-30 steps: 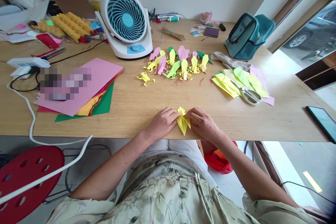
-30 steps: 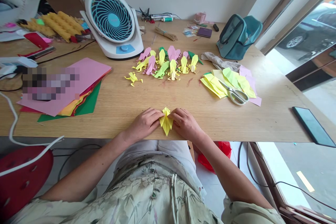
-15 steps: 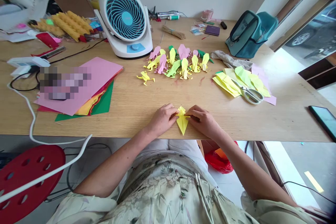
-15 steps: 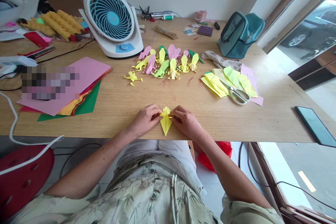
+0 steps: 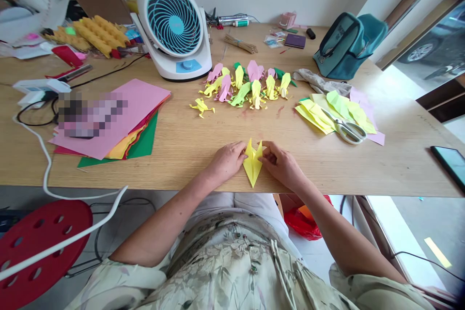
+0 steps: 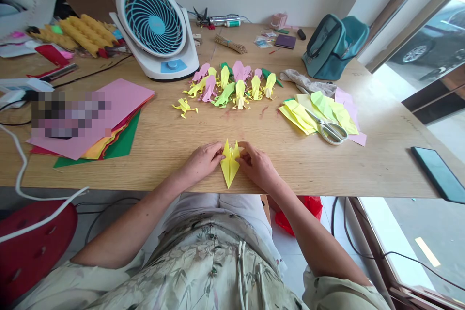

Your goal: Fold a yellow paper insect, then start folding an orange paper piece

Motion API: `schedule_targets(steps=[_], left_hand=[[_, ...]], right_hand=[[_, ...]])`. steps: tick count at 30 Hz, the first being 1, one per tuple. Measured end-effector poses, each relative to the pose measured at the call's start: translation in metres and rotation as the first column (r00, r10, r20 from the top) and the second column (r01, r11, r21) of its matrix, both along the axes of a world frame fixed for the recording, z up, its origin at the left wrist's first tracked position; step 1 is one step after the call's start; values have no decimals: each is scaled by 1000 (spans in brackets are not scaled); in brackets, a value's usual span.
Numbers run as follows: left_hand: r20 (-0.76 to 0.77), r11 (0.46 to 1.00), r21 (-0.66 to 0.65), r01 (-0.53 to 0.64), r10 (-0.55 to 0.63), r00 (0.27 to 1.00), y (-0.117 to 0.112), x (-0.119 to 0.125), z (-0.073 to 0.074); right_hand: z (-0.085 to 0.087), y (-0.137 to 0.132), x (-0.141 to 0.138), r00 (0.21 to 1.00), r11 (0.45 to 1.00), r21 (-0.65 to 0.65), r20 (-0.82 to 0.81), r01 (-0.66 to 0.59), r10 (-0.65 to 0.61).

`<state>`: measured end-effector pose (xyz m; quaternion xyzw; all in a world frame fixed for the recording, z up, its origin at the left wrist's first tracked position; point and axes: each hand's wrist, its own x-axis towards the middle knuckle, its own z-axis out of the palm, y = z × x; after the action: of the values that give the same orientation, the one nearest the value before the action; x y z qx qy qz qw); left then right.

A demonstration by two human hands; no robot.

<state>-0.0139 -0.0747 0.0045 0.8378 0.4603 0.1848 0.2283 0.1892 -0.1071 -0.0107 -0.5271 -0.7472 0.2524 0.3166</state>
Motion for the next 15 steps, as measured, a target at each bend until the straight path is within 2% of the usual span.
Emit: schedule_targets(steps=[3, 5, 10, 15], left_hand=[[76, 998, -31, -61, 64, 995, -1, -1, -3], [90, 999, -8, -54, 54, 994, -1, -2, -6], [125, 996, 91, 25, -36, 991, -2, -3, -12], [118, 990, 132, 49, -65, 991, -6, -5, -15]], right_hand=[[-3, 1, 0, 992, 996, -73, -104, 59, -66], [-4, 1, 0, 992, 995, -71, -97, 73, -80], [-1, 2, -1, 1000, 999, 35, -12, -2, 2], [-1, 2, 0, 999, 997, 61, 15, -40, 39]])
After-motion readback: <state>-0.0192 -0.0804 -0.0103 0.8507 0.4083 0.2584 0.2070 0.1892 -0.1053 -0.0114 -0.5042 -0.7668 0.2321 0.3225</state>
